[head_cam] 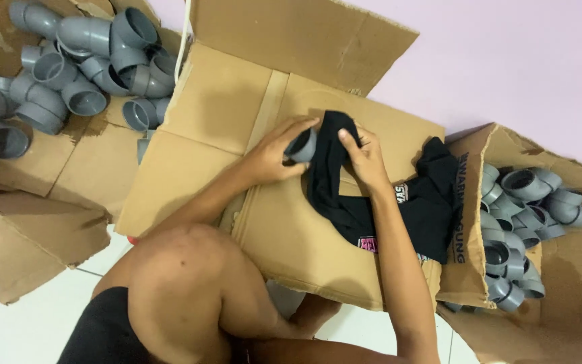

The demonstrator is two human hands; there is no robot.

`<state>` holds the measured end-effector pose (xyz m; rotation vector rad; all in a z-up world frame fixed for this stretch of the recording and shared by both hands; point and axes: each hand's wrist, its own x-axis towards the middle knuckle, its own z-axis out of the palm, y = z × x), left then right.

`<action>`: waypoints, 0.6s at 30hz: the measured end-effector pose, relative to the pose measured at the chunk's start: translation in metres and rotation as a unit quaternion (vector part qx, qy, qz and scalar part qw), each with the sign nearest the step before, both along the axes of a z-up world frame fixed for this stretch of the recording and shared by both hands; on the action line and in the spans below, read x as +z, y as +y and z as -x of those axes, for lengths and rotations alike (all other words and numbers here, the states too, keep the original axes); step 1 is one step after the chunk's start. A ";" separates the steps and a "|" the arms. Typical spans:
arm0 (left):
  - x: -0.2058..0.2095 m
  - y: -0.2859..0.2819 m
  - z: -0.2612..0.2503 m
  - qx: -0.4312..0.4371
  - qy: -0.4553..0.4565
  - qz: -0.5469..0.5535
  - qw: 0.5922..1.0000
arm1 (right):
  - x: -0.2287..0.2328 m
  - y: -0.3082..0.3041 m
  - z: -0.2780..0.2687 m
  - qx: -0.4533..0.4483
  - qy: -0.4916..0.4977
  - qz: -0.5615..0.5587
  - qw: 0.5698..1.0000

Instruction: The person sits on the floor and wipes a gray plastic pipe elbow fitting with a black cloth. They rotate the fitting to clean different sides while surrounded by cardboard boxes filled with similar fittings.

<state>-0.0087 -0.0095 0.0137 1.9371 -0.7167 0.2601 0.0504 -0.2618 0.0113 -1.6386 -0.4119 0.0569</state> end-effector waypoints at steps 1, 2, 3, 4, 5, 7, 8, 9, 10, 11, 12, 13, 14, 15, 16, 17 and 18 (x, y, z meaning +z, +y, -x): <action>-0.006 0.000 0.000 0.001 0.002 0.000 1.000 | 0.012 0.000 0.008 0.001 0.002 0.000 1.000; -0.009 0.001 -0.003 0.010 -0.012 0.014 1.000 | 0.026 0.003 0.012 0.016 0.025 -0.014 0.999; -0.013 0.003 -0.007 0.019 -0.025 0.028 0.999 | 0.040 0.005 0.017 0.031 0.049 -0.027 0.998; -0.017 0.005 -0.012 0.019 -0.026 0.030 0.999 | 0.023 0.001 0.012 0.031 0.048 -0.026 0.998; -0.021 0.008 -0.017 0.047 -0.028 0.053 0.997 | 0.007 -0.003 0.007 0.068 0.021 -0.003 0.997; -0.023 0.008 -0.016 0.076 -0.027 0.079 0.994 | -0.014 -0.009 0.004 0.107 -0.002 0.024 0.994; -0.018 0.008 -0.013 0.085 -0.019 0.085 0.993 | -0.018 -0.009 0.002 0.107 -0.010 0.033 0.994; -0.013 0.008 -0.012 0.095 -0.011 0.090 0.991 | -0.020 -0.009 -0.001 0.108 -0.017 0.041 0.993; -0.012 0.007 -0.011 0.095 -0.013 0.090 0.991 | -0.022 -0.009 -0.003 0.109 -0.019 0.042 0.993; -0.012 0.006 -0.010 0.103 -0.012 0.082 0.991 | -0.024 -0.008 -0.005 0.084 -0.007 0.044 0.995; -0.012 0.004 -0.008 0.110 -0.009 0.074 0.991 | -0.028 -0.009 -0.005 0.058 0.007 0.046 0.997; -0.015 0.004 -0.010 0.108 -0.009 0.073 0.991 | -0.023 -0.012 -0.003 0.056 0.007 0.045 0.997; -0.018 0.005 -0.013 0.113 -0.008 0.070 0.991 | -0.018 -0.015 -0.001 0.067 0.015 0.051 0.996; -0.022 0.006 -0.015 0.119 -0.006 0.068 0.991 | -0.014 -0.017 0.000 0.078 0.024 0.057 0.995; -0.024 0.006 -0.018 0.119 -0.007 0.069 0.990 | -0.004 -0.012 0.005 0.078 0.023 0.057 0.995; -0.026 0.006 -0.021 0.131 -0.016 0.071 0.989 | 0.005 -0.007 0.010 0.101 -0.020 0.078 0.992; -0.030 0.006 -0.021 0.145 -0.024 0.074 0.986 | 0.014 -0.002 0.015 0.126 -0.062 0.099 0.985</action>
